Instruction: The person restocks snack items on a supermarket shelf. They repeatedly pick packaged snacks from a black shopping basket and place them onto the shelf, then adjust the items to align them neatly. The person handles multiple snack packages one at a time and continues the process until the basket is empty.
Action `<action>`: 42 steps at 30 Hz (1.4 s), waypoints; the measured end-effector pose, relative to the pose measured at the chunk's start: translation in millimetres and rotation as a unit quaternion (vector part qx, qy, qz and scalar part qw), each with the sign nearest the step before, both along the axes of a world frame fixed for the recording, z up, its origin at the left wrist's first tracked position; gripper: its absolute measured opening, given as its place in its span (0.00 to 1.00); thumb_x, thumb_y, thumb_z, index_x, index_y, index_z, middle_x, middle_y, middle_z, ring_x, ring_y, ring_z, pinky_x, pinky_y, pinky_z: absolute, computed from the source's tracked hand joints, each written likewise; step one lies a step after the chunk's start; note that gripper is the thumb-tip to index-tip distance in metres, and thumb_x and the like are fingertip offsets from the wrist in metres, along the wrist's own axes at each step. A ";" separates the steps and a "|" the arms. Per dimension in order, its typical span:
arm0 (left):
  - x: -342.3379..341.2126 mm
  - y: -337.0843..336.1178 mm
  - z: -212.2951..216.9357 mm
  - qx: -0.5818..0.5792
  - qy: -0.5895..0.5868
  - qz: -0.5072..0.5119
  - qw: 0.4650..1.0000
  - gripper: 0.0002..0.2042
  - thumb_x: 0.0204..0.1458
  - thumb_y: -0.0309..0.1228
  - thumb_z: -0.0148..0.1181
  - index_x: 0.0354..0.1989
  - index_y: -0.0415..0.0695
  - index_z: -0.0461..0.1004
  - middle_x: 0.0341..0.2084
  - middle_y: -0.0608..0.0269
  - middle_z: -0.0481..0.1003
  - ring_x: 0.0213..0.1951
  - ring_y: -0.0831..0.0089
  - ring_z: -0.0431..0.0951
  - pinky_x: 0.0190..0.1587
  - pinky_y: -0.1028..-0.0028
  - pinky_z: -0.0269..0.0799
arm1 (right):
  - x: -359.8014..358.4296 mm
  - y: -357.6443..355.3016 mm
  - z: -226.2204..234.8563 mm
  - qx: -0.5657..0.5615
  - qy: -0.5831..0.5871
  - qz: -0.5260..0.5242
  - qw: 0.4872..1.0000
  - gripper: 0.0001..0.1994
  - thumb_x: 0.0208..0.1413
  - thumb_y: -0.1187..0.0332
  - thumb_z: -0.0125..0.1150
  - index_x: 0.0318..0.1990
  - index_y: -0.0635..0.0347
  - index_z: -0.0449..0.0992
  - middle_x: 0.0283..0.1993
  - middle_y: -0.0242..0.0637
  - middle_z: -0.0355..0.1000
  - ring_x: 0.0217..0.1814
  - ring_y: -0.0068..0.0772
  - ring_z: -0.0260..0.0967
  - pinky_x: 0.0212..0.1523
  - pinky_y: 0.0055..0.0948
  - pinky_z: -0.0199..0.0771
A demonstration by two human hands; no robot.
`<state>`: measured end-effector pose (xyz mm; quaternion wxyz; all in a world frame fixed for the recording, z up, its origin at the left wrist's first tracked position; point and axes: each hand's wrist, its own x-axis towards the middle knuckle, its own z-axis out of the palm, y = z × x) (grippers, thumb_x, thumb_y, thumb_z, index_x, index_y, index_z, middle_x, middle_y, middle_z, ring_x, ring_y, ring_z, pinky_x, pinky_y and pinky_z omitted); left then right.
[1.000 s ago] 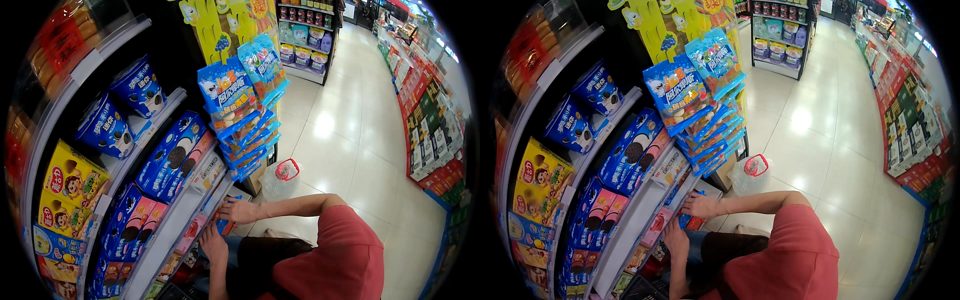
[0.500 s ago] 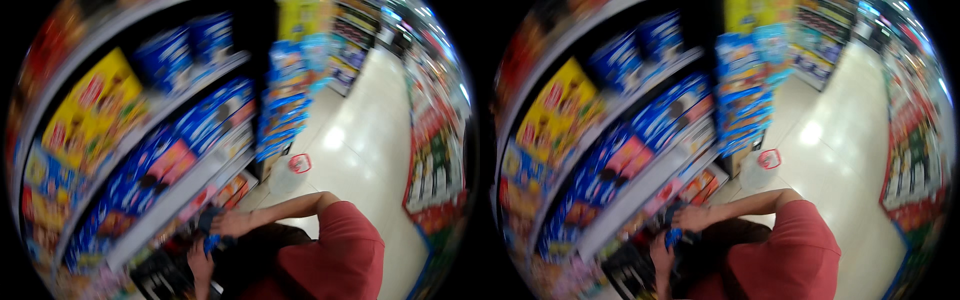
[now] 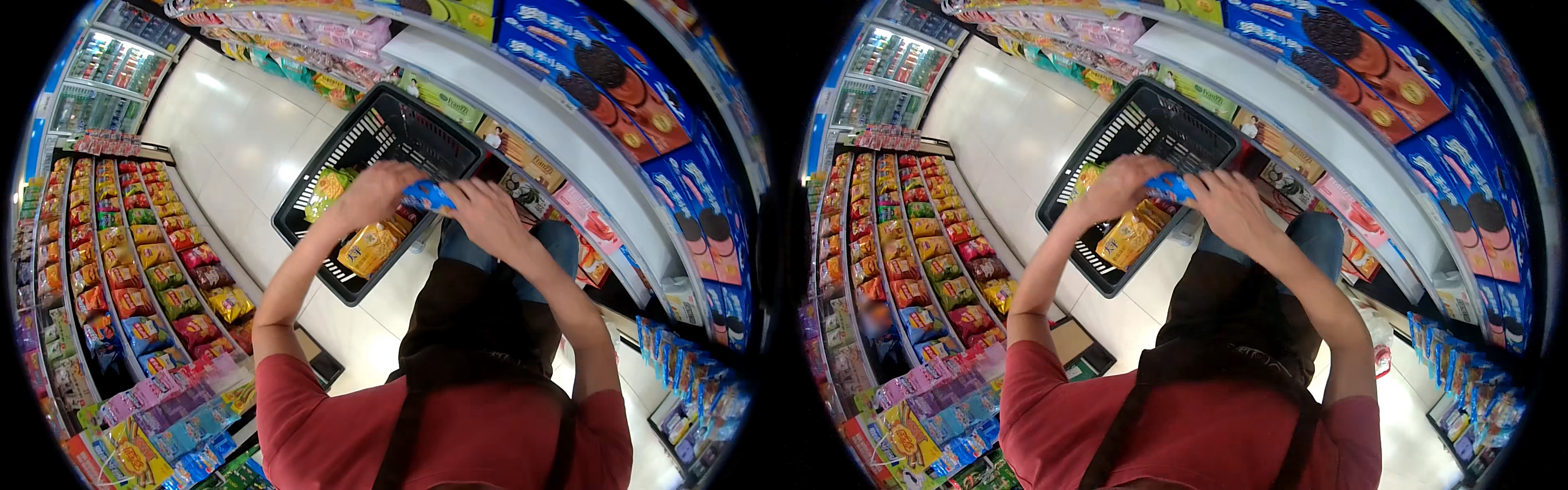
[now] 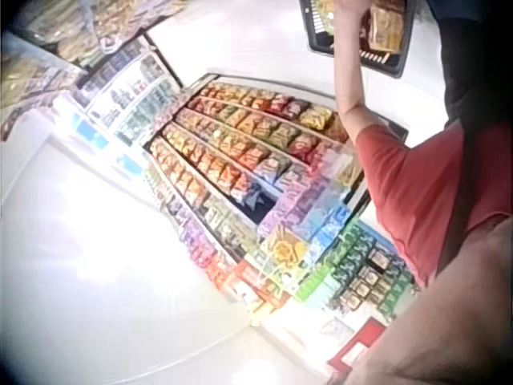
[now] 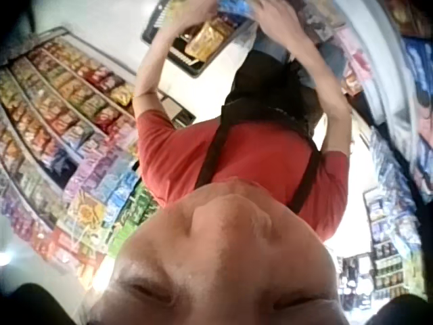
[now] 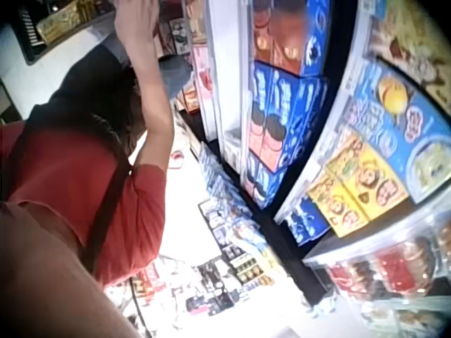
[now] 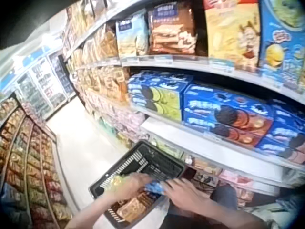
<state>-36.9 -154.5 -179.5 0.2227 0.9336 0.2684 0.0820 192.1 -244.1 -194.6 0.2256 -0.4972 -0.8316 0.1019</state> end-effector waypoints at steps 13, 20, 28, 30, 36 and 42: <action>-26.3 146.8 -129.6 0.080 0.118 0.021 0.990 0.22 0.43 0.18 0.56 0.50 0.45 0.75 0.47 0.55 0.76 0.53 0.55 0.74 0.58 0.60 0.67 | -64.2 153.1 -131.3 -0.137 -0.026 -0.056 0.989 0.17 0.51 0.77 0.55 0.50 0.63 0.69 0.41 0.48 0.72 0.45 0.55 0.73 0.43 0.50 0.75; 2.1 164.6 -225.6 0.128 0.174 -0.025 0.976 0.22 0.46 0.21 0.54 0.53 0.48 0.75 0.51 0.56 0.75 0.55 0.57 0.73 0.60 0.59 0.66 | -71.5 178.1 -219.1 -0.323 -0.058 -0.141 0.934 0.17 0.51 0.64 0.64 0.48 0.58 0.77 0.48 0.50 0.76 0.51 0.54 0.75 0.50 0.47 0.77; -1.1 178.1 -294.4 0.009 0.202 -0.044 0.978 0.18 0.50 0.22 0.51 0.49 0.46 0.76 0.46 0.47 0.76 0.50 0.48 0.75 0.54 0.55 0.70 | -111.6 213.6 -340.6 -0.411 -0.094 -0.212 0.881 0.20 0.60 0.64 0.49 0.54 0.63 0.76 0.58 0.49 0.72 0.60 0.52 0.69 0.60 0.53 0.67; -8.4 175.9 -318.7 -0.016 0.252 -0.028 0.967 0.17 0.51 0.22 0.51 0.50 0.45 0.75 0.46 0.46 0.76 0.49 0.48 0.75 0.52 0.58 0.73 | -100.0 189.8 -268.2 -0.391 -0.186 -0.076 0.898 0.19 0.55 0.65 0.56 0.53 0.62 0.78 0.56 0.47 0.74 0.57 0.49 0.71 0.57 0.52 0.71; 0.4 186.7 -337.5 -0.038 0.288 -0.077 0.954 0.13 0.55 0.32 0.53 0.45 0.42 0.76 0.43 0.42 0.77 0.47 0.48 0.77 0.50 0.56 0.74 | -89.5 188.4 -265.5 -0.299 -0.110 0.008 0.948 0.12 0.47 0.72 0.61 0.41 0.65 0.79 0.46 0.50 0.77 0.53 0.47 0.74 0.48 0.46 0.77; -17.4 188.2 -356.4 -0.002 0.258 0.011 0.966 0.18 0.55 0.35 0.55 0.52 0.39 0.72 0.47 0.40 0.75 0.51 0.45 0.74 0.53 0.57 0.72 | -46.4 86.5 -106.8 -0.128 0.104 0.025 0.986 0.15 0.51 0.71 0.59 0.47 0.65 0.75 0.46 0.48 0.75 0.52 0.50 0.73 0.48 0.45 0.75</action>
